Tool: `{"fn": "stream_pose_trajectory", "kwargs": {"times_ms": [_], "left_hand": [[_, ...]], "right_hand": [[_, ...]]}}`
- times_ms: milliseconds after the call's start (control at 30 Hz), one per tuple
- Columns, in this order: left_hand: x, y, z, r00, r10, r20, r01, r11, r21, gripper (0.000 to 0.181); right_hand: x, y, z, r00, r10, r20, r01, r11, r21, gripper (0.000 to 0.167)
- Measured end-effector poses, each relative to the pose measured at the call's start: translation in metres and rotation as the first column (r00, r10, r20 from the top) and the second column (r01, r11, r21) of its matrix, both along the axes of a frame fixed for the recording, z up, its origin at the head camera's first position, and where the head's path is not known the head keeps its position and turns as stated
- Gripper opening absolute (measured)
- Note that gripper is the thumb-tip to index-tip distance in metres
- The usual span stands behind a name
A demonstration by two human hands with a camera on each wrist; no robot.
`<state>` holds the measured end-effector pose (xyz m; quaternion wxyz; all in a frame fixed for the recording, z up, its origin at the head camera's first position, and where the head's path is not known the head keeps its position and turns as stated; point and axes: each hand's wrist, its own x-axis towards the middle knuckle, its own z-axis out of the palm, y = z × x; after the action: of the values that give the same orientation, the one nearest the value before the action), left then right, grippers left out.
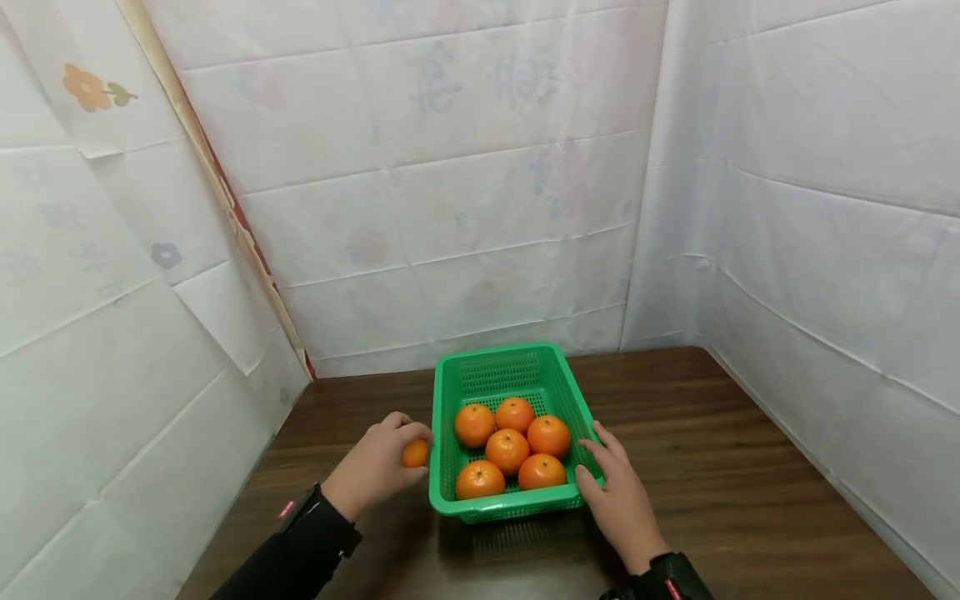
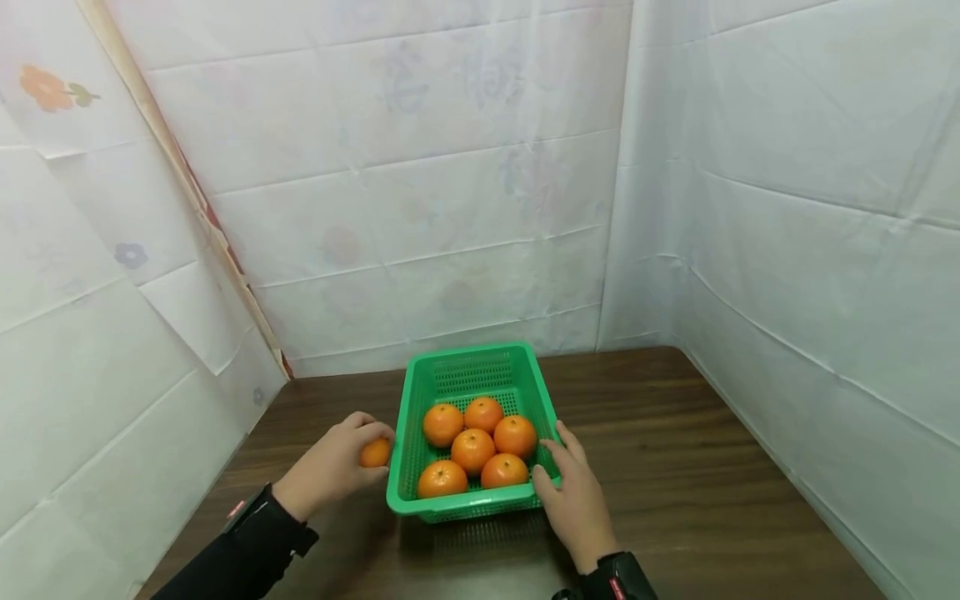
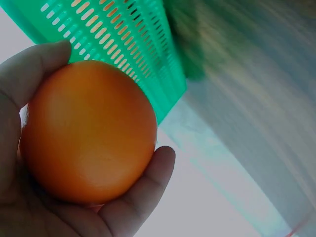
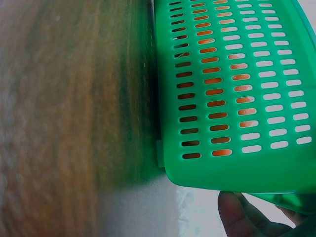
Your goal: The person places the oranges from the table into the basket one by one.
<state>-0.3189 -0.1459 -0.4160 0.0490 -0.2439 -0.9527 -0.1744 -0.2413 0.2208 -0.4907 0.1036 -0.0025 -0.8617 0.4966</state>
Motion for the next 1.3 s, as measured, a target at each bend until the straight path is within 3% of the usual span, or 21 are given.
{"fn": "stream_pose_trajectory", "kwargs": {"times_ms": [200,333,500,733,1133,1300], "left_hand": [[0.0,0.005,0.014,0.998,-0.046,-0.05,0.043,0.998,-0.05,0.039],[-0.003,0.009,0.022,0.996,-0.075,-0.05,0.073,0.996,-0.045,0.042],[-0.006,0.019,0.025,0.995,-0.091,-0.032,0.09,0.995,-0.035,0.041],[-0.009,0.032,0.03,0.992,-0.106,-0.069,0.102,0.993,-0.057,0.041],[-0.022,0.039,0.035,0.986,-0.164,-0.019,0.163,0.985,-0.054,0.041],[-0.033,0.042,0.037,0.988,-0.139,0.075,0.14,0.99,-0.015,0.039]], "right_hand": [[0.0,-0.001,-0.003,1.0,-0.011,-0.017,0.011,1.0,0.0,0.044],[0.0,-0.002,-0.003,0.999,-0.018,-0.036,0.018,1.0,0.002,0.043],[0.0,-0.002,-0.002,0.999,-0.017,-0.034,0.017,1.0,0.008,0.043],[0.0,-0.002,-0.001,0.999,-0.017,-0.041,0.018,1.0,0.012,0.043],[-0.001,-0.002,-0.001,0.999,-0.014,-0.032,0.014,1.0,0.002,0.044],[-0.001,-0.002,-0.002,0.999,-0.021,-0.038,0.021,1.0,0.004,0.044]]}}
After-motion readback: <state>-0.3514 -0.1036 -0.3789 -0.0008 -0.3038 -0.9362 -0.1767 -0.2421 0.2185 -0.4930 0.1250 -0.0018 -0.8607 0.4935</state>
